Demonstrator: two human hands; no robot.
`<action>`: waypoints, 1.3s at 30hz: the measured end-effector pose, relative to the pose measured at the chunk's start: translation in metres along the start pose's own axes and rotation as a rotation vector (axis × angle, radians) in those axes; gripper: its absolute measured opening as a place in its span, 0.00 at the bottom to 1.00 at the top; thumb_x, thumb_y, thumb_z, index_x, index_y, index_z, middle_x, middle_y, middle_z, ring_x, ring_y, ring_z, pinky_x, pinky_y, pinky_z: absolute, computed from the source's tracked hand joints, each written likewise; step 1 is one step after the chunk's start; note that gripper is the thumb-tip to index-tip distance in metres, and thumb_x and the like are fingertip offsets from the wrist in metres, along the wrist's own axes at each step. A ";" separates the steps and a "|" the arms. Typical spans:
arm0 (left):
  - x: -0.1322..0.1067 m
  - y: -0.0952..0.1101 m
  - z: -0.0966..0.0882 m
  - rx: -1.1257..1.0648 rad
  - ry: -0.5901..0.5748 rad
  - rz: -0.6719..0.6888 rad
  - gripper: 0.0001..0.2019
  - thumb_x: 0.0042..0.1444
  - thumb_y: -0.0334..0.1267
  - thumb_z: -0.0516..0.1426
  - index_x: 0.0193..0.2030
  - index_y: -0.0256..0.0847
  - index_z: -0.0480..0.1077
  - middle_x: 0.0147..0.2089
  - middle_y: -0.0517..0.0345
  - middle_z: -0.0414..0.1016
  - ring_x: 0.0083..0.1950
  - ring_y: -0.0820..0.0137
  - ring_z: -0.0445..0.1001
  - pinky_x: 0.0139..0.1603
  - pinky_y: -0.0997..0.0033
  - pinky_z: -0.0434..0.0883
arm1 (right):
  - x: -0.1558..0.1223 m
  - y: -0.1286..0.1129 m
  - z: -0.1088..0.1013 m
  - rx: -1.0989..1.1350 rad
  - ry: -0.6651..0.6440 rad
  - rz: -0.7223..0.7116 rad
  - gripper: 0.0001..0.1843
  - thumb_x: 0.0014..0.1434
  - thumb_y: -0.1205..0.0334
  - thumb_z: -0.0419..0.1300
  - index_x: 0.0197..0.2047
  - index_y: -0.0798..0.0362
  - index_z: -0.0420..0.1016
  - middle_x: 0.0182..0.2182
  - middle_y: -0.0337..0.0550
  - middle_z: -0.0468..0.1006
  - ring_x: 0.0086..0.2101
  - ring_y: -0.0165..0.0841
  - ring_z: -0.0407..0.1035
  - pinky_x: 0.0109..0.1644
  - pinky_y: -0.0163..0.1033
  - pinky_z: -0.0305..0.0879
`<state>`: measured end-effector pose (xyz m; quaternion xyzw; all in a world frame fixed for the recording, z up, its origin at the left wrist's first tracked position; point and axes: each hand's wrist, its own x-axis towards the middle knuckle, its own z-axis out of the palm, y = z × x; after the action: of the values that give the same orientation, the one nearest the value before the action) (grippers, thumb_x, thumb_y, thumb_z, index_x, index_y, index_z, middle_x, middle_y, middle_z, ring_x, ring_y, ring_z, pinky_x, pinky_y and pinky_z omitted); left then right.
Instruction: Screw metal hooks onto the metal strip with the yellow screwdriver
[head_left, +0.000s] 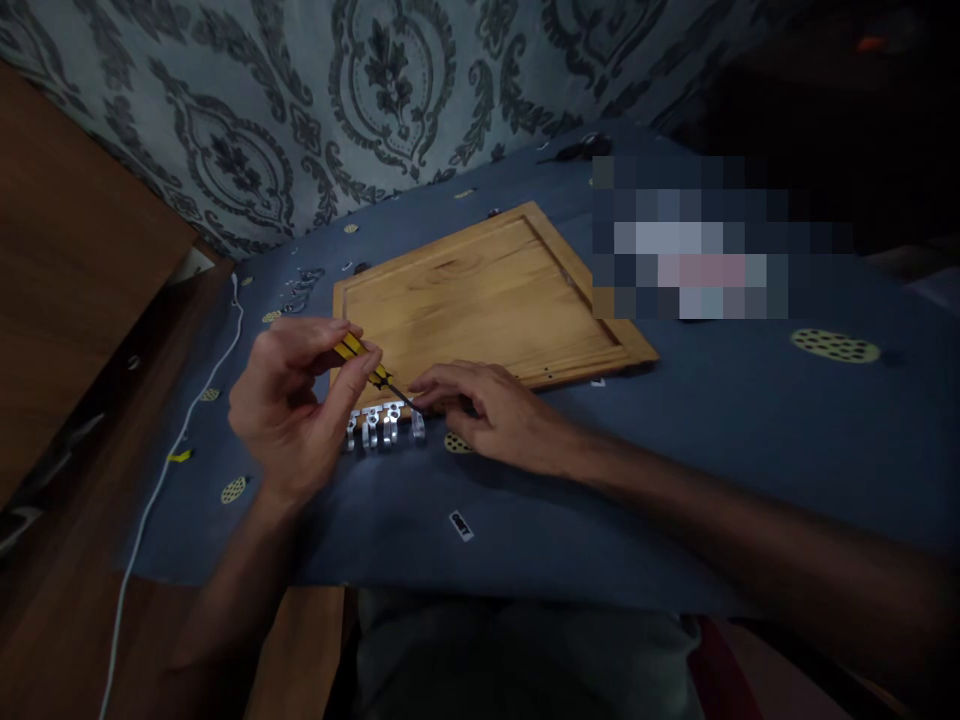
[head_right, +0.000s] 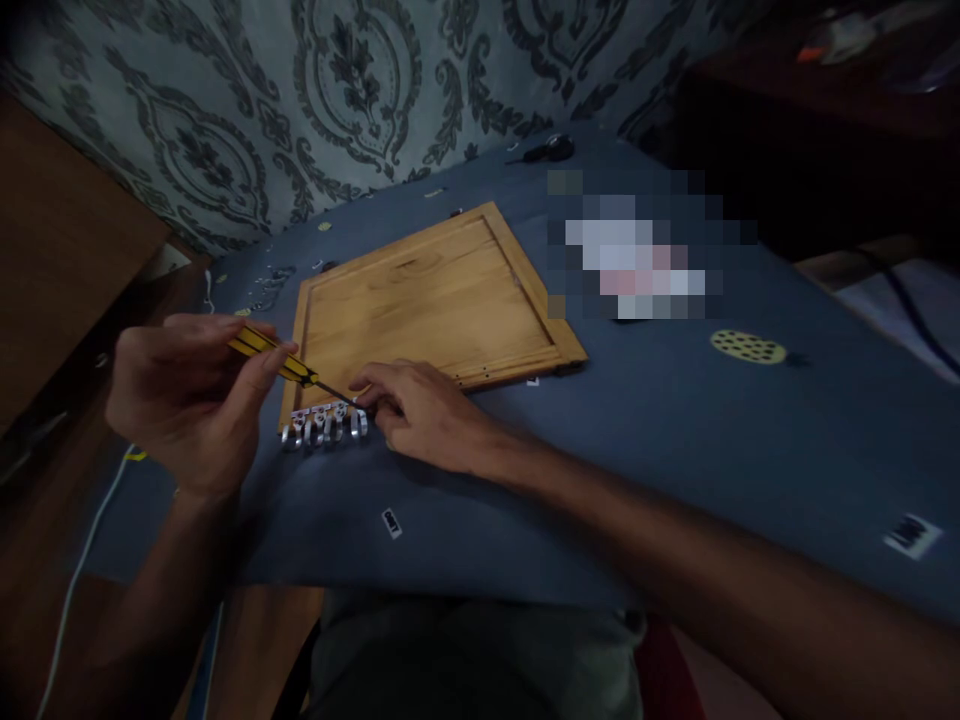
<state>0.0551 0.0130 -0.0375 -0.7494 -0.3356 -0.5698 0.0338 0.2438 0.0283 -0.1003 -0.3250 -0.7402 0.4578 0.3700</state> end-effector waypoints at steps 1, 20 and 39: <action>0.000 0.000 0.000 0.021 0.001 -0.003 0.14 0.57 0.31 0.69 0.45 0.50 0.74 0.40 0.62 0.78 0.40 0.69 0.81 0.34 0.68 0.85 | 0.000 0.000 0.000 -0.003 0.003 0.002 0.28 0.48 0.82 0.55 0.50 0.53 0.79 0.44 0.47 0.88 0.46 0.40 0.83 0.53 0.46 0.78; 0.006 -0.003 -0.006 0.041 -0.140 -0.009 0.16 0.57 0.38 0.70 0.50 0.53 0.75 0.45 0.60 0.78 0.45 0.67 0.80 0.36 0.68 0.83 | 0.000 0.001 0.001 0.022 -0.011 -0.011 0.28 0.48 0.82 0.54 0.50 0.54 0.79 0.45 0.49 0.87 0.47 0.40 0.82 0.54 0.47 0.77; 0.005 -0.001 0.000 0.032 -0.049 -0.007 0.12 0.57 0.33 0.69 0.46 0.49 0.75 0.41 0.62 0.78 0.42 0.71 0.79 0.34 0.73 0.79 | 0.001 -0.001 0.000 0.002 -0.007 -0.003 0.29 0.48 0.82 0.53 0.50 0.55 0.79 0.44 0.49 0.88 0.46 0.39 0.82 0.52 0.45 0.77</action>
<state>0.0552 0.0167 -0.0336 -0.7612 -0.3478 -0.5462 0.0354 0.2435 0.0286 -0.0993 -0.3220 -0.7415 0.4592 0.3683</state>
